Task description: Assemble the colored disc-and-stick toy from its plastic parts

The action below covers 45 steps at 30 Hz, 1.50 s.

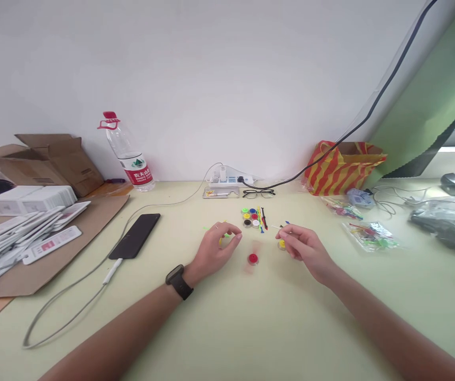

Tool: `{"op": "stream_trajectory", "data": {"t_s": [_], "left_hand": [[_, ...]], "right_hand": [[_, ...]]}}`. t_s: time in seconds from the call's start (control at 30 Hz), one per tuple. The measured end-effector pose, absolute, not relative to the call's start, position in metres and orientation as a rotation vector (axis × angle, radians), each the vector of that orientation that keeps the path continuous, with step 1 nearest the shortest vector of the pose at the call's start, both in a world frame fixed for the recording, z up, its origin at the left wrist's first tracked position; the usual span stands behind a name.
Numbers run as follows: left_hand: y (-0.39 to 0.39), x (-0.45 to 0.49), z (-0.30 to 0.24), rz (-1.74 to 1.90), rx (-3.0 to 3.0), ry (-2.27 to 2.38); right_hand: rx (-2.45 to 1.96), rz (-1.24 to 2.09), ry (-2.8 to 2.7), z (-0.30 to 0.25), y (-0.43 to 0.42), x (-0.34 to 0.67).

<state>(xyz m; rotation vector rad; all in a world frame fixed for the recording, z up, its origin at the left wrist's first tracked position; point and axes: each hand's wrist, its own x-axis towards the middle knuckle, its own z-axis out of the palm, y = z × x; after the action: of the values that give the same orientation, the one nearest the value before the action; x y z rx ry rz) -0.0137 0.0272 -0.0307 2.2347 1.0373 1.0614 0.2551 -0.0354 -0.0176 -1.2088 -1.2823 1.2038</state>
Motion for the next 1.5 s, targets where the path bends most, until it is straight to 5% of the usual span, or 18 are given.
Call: {"op": "stream_trajectory", "data": {"t_s": [1.5], "left_hand": [[0.022, -0.013, -0.026, 0.942, 2.391, 0.799]], "right_hand": [[-1.329, 1.016, -1.589, -0.025, -0.035, 0.25]]}}
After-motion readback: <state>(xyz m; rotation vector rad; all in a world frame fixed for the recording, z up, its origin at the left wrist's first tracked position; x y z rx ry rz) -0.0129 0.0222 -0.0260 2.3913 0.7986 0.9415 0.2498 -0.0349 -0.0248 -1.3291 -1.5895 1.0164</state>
